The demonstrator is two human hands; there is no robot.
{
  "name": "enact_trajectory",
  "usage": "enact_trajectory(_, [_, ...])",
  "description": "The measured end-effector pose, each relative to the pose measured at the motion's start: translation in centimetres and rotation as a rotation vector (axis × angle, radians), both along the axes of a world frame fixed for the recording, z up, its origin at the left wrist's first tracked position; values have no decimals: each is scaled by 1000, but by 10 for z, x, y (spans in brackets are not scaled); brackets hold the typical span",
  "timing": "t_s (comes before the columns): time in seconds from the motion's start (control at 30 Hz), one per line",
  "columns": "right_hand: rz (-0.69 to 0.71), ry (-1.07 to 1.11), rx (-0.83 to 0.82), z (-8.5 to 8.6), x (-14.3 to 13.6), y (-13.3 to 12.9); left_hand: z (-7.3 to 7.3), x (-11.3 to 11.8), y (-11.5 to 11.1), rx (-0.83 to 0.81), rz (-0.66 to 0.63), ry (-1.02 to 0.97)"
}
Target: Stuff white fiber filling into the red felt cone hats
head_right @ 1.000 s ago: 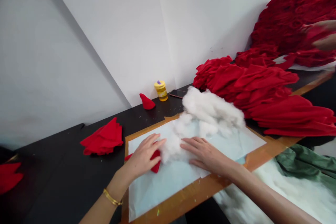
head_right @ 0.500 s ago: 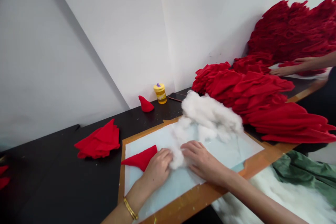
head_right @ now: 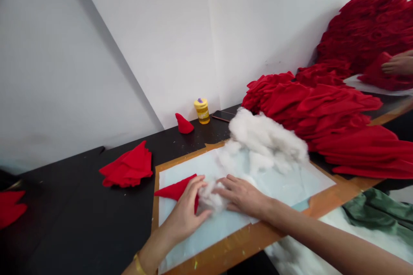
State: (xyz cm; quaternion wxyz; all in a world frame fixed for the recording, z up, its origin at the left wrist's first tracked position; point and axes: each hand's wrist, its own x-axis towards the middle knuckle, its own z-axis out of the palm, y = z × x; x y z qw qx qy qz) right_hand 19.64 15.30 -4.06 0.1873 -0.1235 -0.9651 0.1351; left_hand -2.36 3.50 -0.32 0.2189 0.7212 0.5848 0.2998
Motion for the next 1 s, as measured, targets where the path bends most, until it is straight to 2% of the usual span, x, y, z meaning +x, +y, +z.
enact_trajectory(0.17, [-108,89,-73,5,-21,-27,6,-15,-15,16,18,-42])
enact_trajectory(0.3, [-193,167,-171,11,-43,-40,-4,-2,-10,89,101,-60])
enact_trajectory(0.43, [-249,146,-207,13,-38,-30,-12,18,-3,152,186,-45])
enact_trajectory(0.53, [-288,77,-171,14,-30,-26,-9,26,-3,171,145,-68])
enact_trajectory(0.67, [-343,-9,-114,16,-30,-37,-7,26,-7,117,29,-18])
enact_trajectory(0.73, [-327,-55,-102,19,-27,-47,-10,24,-7,111,14,23])
enact_trajectory(0.9, [-143,-66,-105,17,-15,-64,-20,24,2,114,41,34])
enact_trajectory(1.0, [-227,-52,-53,9,-24,-62,-18,25,5,111,27,24])
